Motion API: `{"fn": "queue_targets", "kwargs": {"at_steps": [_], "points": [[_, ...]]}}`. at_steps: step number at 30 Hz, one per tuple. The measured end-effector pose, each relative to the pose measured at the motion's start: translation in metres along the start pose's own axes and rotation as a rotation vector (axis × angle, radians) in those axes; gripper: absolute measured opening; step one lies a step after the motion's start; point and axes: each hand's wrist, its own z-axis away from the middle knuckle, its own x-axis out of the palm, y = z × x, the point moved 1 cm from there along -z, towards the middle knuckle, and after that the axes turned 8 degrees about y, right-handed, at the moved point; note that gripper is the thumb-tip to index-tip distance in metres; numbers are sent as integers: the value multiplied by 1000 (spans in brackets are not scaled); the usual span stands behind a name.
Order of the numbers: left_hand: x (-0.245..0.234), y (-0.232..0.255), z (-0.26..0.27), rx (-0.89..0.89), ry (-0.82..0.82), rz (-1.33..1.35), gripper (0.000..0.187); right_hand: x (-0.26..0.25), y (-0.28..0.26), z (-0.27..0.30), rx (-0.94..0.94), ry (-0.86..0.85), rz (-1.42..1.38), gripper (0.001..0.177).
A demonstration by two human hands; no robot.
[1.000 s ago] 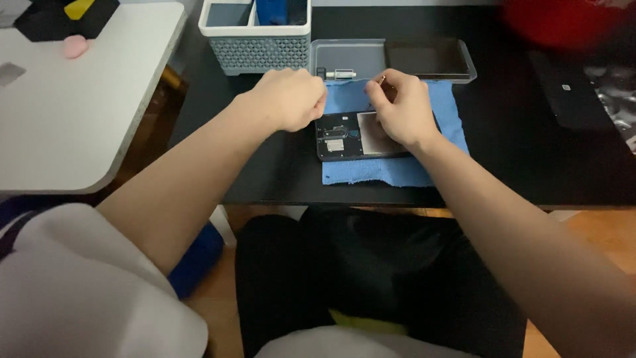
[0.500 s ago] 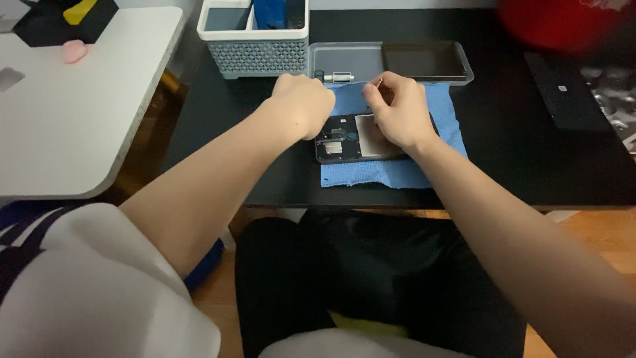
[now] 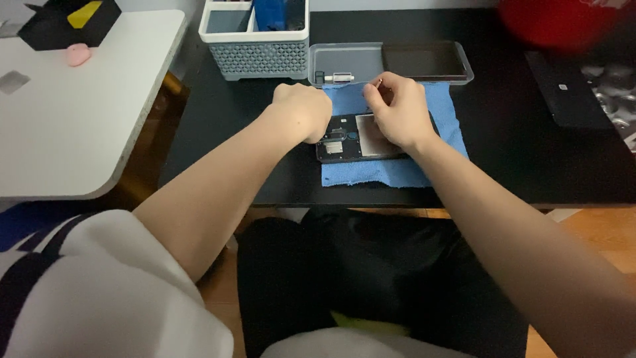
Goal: Disassembling a smartphone and organizing the internal components into a metal tray on a workbench.
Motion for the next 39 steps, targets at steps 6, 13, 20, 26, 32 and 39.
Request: {"fn": "queue_targets", "kwargs": {"at_steps": [6,13,20,26,32,39], "points": [[-6,0,1,-44,-46,59,24,1,2,-1,-15,21,8,18],[-22,7,3,-2,-93,9,27,4,7,-3,-41,36,-6,19],[-40,8,-1,-79,-156,23,25,2,2,-1,-43,25,20,19],[-27,-11,-6,2,-46,178,27,6,14,-6,-51,60,13,20],[7,-15,-50,105,57,659,30,-8,13,-2,156,300,-228,27],[-2,30,-100,146,383,703,32,-11,11,-8,408,653,-489,28]]}}
